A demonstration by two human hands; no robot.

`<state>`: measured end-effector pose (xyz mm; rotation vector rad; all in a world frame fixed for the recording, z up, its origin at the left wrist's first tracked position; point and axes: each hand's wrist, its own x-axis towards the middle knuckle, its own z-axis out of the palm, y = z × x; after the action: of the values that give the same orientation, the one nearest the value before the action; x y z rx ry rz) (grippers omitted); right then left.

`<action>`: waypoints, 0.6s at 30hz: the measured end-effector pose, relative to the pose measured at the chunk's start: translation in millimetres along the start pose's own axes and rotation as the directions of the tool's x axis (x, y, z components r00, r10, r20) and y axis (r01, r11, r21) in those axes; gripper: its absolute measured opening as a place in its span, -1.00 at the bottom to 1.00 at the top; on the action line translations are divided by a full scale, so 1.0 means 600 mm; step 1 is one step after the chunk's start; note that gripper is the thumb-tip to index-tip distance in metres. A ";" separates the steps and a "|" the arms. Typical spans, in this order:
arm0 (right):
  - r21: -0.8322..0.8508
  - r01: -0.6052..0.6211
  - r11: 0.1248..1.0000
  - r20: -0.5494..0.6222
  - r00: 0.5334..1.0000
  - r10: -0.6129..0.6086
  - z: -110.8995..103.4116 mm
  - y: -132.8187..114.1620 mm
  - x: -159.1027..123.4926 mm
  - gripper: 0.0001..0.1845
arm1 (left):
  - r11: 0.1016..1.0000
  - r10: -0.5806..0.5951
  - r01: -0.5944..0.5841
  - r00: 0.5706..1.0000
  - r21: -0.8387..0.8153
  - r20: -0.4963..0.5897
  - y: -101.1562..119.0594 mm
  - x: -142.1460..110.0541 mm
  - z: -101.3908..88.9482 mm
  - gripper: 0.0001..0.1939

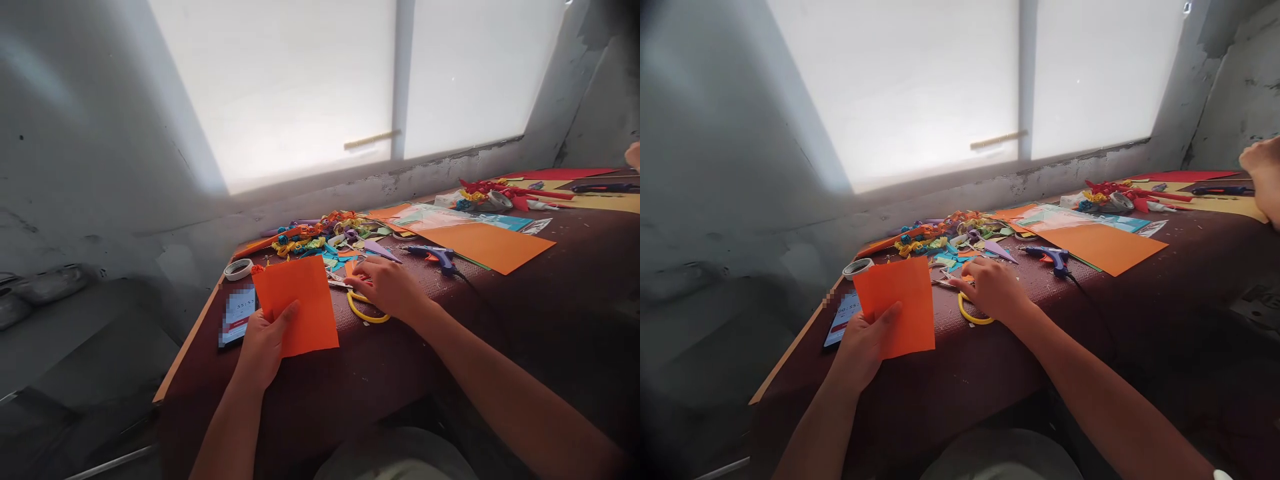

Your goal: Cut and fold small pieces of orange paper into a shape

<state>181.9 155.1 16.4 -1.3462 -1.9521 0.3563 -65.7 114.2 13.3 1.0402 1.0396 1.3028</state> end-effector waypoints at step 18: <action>0.708 -0.077 0.702 -0.049 0.986 0.157 0.055 -0.012 -0.014 -0.52 | 0.962 0.008 -0.028 0.997 0.273 0.073 0.007 0.000 0.018 -0.41</action>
<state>155.5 150.4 -6.1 -0.9376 -1.3959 0.9689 -56.1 114.0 19.7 1.2977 1.1809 1.1473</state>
